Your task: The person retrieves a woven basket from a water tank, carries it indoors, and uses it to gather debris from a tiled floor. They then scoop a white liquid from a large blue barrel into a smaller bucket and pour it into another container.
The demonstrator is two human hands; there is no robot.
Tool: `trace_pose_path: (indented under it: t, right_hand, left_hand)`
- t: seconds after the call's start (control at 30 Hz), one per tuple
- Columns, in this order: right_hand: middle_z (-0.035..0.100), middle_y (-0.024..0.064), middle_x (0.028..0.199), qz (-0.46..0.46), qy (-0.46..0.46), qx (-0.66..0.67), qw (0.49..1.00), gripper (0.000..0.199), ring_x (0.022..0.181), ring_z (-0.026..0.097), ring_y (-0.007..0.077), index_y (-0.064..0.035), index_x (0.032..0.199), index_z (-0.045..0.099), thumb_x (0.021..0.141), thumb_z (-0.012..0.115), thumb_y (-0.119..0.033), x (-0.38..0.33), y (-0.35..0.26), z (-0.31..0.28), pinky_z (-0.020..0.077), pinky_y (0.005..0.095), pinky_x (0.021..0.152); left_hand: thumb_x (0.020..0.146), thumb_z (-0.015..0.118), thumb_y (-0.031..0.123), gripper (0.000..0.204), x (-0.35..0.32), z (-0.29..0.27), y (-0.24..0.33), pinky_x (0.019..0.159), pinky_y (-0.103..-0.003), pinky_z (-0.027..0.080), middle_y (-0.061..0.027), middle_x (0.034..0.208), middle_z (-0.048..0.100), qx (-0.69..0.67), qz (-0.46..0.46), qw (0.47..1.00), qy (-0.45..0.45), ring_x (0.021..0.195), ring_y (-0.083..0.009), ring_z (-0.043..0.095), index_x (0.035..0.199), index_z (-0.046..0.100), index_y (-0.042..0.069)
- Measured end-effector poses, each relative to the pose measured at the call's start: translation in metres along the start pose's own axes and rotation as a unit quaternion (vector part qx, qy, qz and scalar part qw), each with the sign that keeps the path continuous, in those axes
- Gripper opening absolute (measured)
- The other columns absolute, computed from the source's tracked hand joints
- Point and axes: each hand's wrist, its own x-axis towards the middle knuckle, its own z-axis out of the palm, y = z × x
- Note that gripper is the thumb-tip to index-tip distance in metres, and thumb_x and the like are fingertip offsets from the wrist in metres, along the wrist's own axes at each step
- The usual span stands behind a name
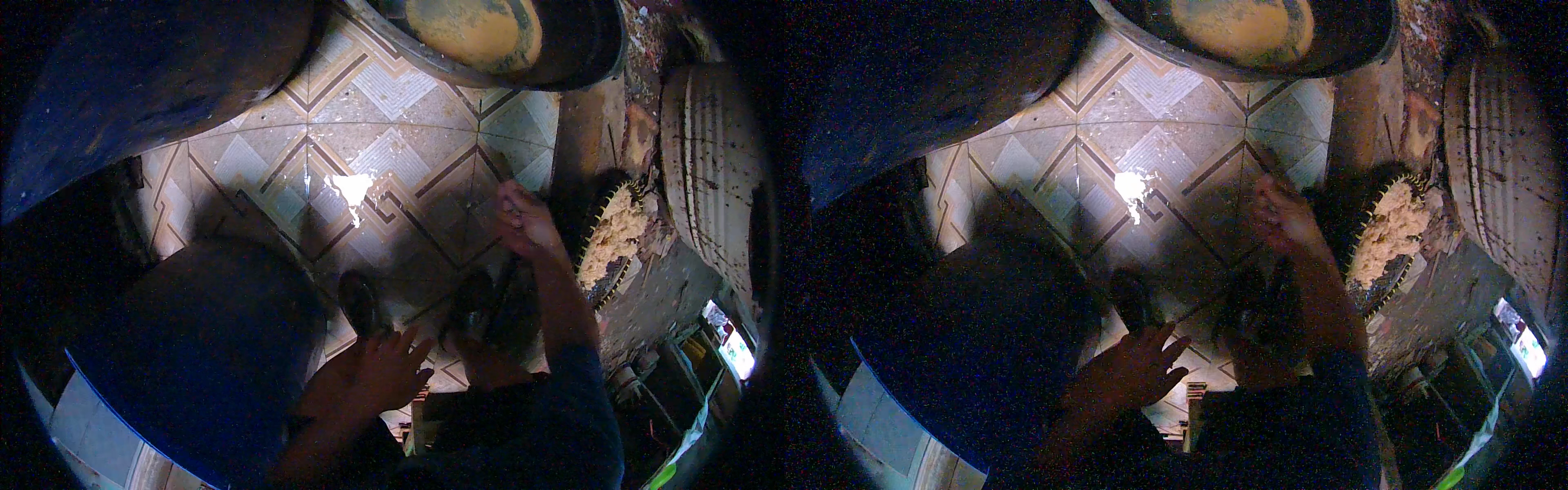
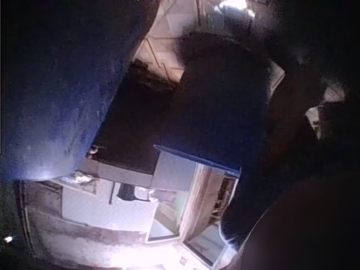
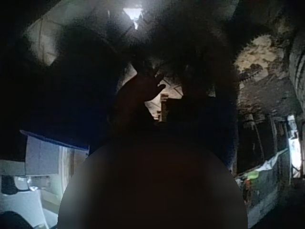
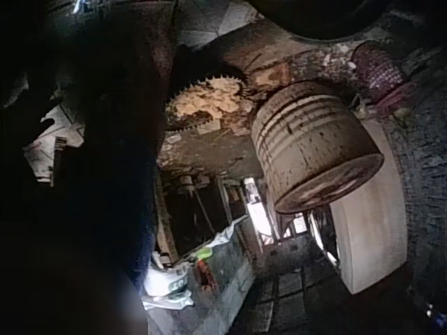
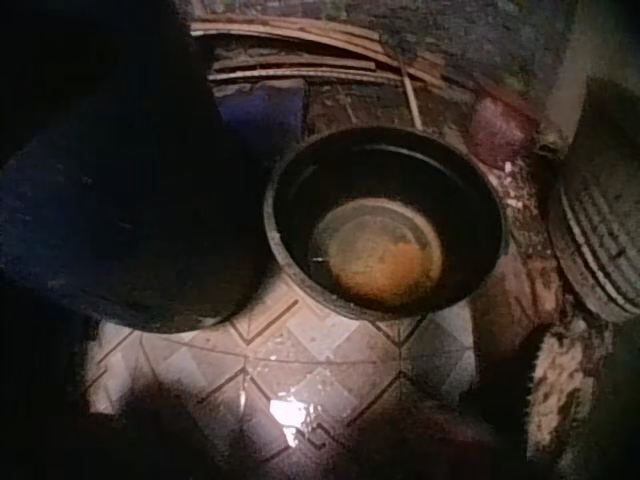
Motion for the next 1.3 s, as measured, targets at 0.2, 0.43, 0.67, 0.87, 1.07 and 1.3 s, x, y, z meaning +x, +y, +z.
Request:
trace_pose_path:
  t: [0.2, 0.43, 0.67, 0.87, 1.07, 1.3]
  right_hand:
    - [0.038, -0.0058, 0.06, -0.274, 0.263, -0.401, 0.834, 0.046, 0.051, 0.034, 0.0069, -0.0155, 0.073, 0.045, 0.106, 0.043, -0.047, -0.078, -0.053, -0.061, 0.0257, 0.0267, 0.047]
    - [0.036, -0.0056, 0.057, -0.411, 0.379, -0.229, 0.797, 0.051, 0.049, 0.033, 0.0075, -0.0159, 0.068, 0.037, 0.107, 0.041, -0.048, -0.164, -0.098, -0.101, 0.0241, 0.0278, 0.044]
    - [0.044, -0.0025, 0.063, -0.606, 0.272, 0.019, 0.747, 0.046, 0.05, 0.038, 0.011, -0.0151, 0.074, 0.044, 0.105, 0.046, -0.049, -0.243, -0.117, -0.13, 0.0294, 0.0279, 0.043]
    - [0.056, 0.0155, 0.111, -0.369, 0.449, -0.546, 0.604, 0.037, 0.103, 0.053, 0.0305, -0.006, 0.128, 0.044, 0.099, 0.056, -0.026, -0.182, -0.055, -0.2, 0.045, 0.0433, 0.087]
    - [0.04, 0.0244, 0.147, -0.261, 0.551, -0.356, 0.708, 0.063, 0.132, 0.043, 0.0405, -0.004, 0.148, 0.039, 0.097, 0.062, -0.034, -0.176, 0.052, -0.223, 0.0396, 0.0509, 0.108]
    - [0.063, 0.0188, 0.124, -0.084, 0.105, 0.539, 0.832, 0.034, 0.114, 0.06, 0.0361, 0.0039, 0.124, 0.056, 0.099, 0.055, -0.019, -0.137, 0.138, -0.26, 0.0496, 0.0487, 0.1]
  left_hand:
    - [0.099, 0.049, 0.047, 0.054, 0.004, 0.01, 0.006, 0.108, -0.062, 0.034, -0.0203, 0.153, 0.04, 0.012, 0.003, 1.0, -0.018, 0.128, -0.0379, 0.053, 0.144, 0.049, 0.016]
    - [0.1, 0.045, 0.049, 0.057, 0.012, 0.036, 0.0, 0.11, -0.057, 0.035, -0.0206, 0.15, 0.043, 0.048, -0.003, 0.998, -0.03, 0.121, -0.0411, 0.057, 0.145, 0.048, 0.014]
    - [0.099, 0.051, 0.045, 0.058, 0.019, 0.084, -0.02, 0.112, -0.049, 0.038, -0.0222, 0.147, 0.046, -0.026, -0.012, 0.998, -0.049, 0.133, -0.0395, 0.046, 0.144, 0.049, 0.009]
    - [0.095, 0.062, 0.035, 0.054, 0.016, 0.143, -0.043, 0.114, -0.047, 0.036, -0.0241, 0.14, 0.051, -0.133, 0.026, 0.99, 0.033, 0.136, -0.039, 0.042, 0.138, 0.054, 0.003]
    - [0.093, 0.066, 0.032, 0.055, 0.003, 0.136, -0.022, 0.115, -0.044, 0.036, -0.024, 0.151, 0.038, -0.166, 0.017, 0.986, 0.013, 0.141, -0.037, 0.037, 0.138, 0.054, 0.002]
    - [0.093, 0.062, 0.019, 0.05, -0.04, 0.087, 0.051, 0.114, -0.041, 0.039, -0.023, 0.159, 0.026, -0.168, -0.065, 0.982, -0.062, 0.147, -0.0362, 0.029, 0.139, 0.053, 0.002]
